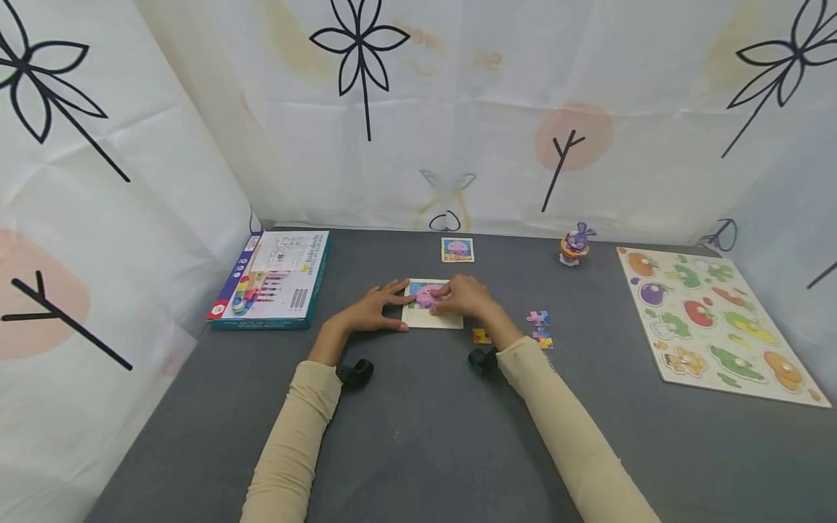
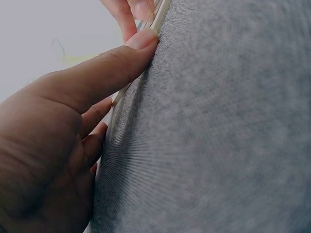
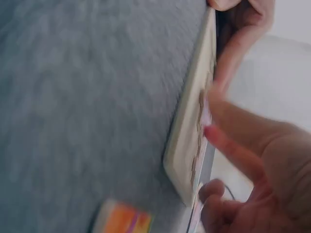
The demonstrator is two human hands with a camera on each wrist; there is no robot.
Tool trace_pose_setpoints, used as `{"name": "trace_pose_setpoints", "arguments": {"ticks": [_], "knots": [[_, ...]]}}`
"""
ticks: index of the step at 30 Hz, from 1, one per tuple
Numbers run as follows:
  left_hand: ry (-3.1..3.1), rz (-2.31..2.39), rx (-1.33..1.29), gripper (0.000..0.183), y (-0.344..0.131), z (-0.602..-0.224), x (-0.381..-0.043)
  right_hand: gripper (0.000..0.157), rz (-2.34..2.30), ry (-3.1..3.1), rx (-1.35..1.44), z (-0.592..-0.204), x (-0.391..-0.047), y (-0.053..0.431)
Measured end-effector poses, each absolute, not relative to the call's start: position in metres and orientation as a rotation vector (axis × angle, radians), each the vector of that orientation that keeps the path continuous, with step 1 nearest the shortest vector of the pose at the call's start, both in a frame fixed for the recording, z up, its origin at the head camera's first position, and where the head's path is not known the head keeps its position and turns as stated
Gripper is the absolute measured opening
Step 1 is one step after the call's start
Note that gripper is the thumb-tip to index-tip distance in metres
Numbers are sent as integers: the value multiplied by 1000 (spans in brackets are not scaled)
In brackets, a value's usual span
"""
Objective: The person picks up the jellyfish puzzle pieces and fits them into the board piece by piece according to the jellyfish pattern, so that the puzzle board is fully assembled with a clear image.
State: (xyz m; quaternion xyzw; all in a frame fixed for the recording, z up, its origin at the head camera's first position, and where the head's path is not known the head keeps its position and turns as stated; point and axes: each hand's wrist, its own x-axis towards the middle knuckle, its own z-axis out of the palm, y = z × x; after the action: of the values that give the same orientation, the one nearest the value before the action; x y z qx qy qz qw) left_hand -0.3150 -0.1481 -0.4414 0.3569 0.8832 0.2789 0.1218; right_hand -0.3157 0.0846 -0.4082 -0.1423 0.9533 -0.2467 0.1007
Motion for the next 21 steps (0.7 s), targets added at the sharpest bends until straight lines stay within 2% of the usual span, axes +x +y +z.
{"name": "trace_pose_setpoints", "arguments": {"ticks": [6, 15, 21], "knots": [[2567, 814, 1057, 68, -150, -442, -316, 41, -1025, 2758, -627, -405, -316, 129], [2566, 850, 1056, 68, -152, -442, -317, 41, -1039, 2727, -479, -398, -288, 250], [2562, 839, 1048, 69, -148, -441, -316, 43, -1034, 2651, -462, -411, -276, 281]]}}
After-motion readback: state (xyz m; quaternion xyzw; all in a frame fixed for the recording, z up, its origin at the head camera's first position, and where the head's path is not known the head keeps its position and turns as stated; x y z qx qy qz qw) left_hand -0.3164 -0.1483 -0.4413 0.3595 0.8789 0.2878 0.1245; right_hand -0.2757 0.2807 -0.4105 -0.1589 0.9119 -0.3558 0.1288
